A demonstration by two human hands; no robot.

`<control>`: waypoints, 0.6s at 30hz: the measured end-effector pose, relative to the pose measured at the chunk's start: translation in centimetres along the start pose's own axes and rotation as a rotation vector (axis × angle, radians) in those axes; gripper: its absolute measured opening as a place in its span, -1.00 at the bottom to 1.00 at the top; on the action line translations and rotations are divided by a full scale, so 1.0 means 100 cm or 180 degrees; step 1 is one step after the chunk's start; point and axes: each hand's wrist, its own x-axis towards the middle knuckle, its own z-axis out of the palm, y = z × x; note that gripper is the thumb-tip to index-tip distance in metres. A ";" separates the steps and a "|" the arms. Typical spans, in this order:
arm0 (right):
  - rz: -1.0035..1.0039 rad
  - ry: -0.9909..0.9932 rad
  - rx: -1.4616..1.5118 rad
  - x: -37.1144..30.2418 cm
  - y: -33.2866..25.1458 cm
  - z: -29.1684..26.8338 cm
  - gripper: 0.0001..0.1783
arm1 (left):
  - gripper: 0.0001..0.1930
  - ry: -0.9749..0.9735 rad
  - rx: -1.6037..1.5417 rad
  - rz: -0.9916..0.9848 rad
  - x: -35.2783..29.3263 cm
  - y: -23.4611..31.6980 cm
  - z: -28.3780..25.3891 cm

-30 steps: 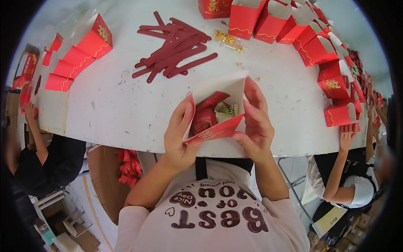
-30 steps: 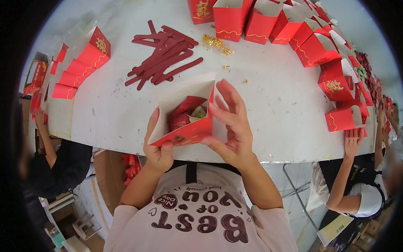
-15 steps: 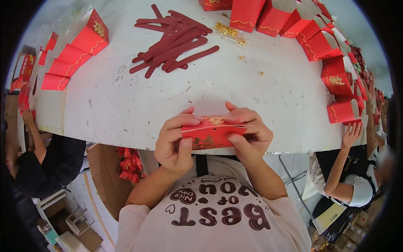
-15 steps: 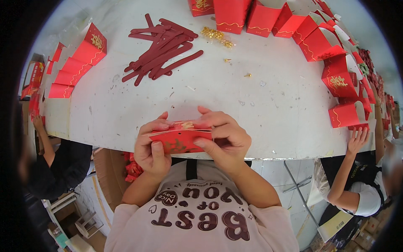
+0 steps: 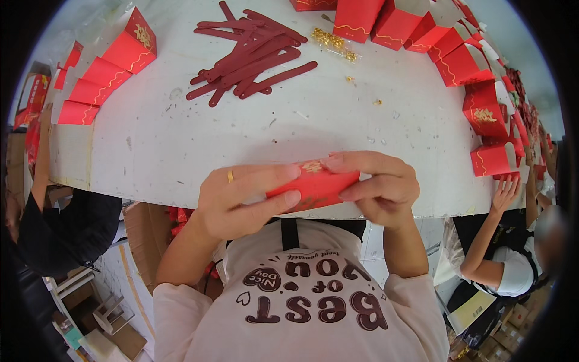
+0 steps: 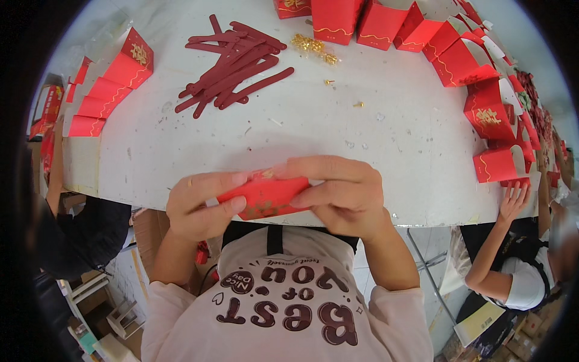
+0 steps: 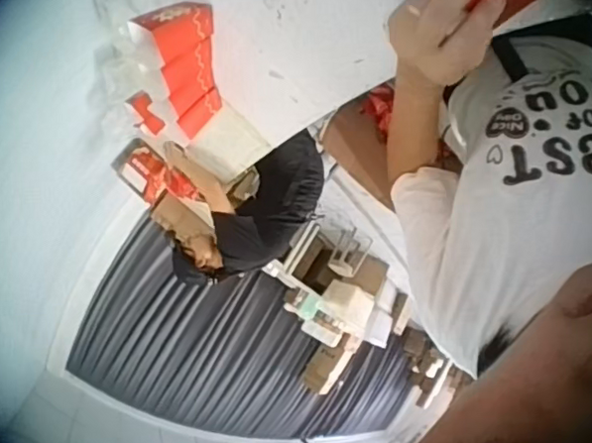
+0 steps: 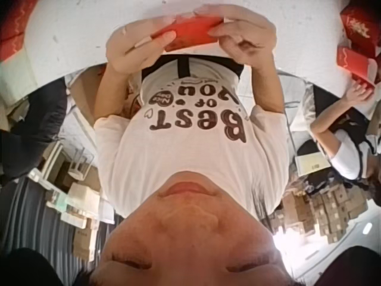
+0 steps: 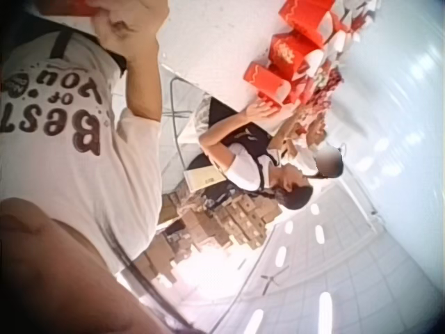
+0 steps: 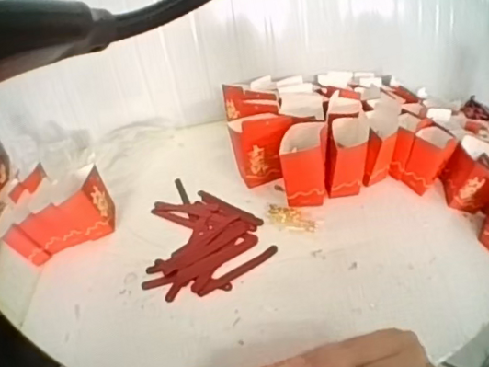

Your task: The person assembles small red paper gift boxes by folding the sides, inserting a red handle, and attaching a gold decorative element. The person places completed boxes on the table and repeats the process with new materials.

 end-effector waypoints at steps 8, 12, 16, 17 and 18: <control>0.0232 -0.0054 -0.0682 0.004 -0.022 0.011 -0.84 | -0.78 -0.0015 -0.0548 -0.0956 -0.001 0.025 0.004; -0.0258 -0.0076 -0.0655 0.009 -0.018 0.013 -0.82 | -0.77 0.0265 -0.1477 -0.1832 0.001 0.030 0.021; 0.0117 -0.0545 -0.0590 0.020 -0.012 -0.015 -0.88 | -0.75 0.0105 -0.0936 -0.1624 0.001 0.029 0.012; 0.0437 -0.0228 -0.0483 0.023 -0.004 -0.032 -0.90 | -0.78 0.0359 -0.0818 -0.1590 0.002 0.023 0.007; 0.0596 0.0001 -0.1629 0.036 0.004 -0.049 -0.91 | -0.80 0.0387 -0.0675 -0.1726 0.002 0.017 0.002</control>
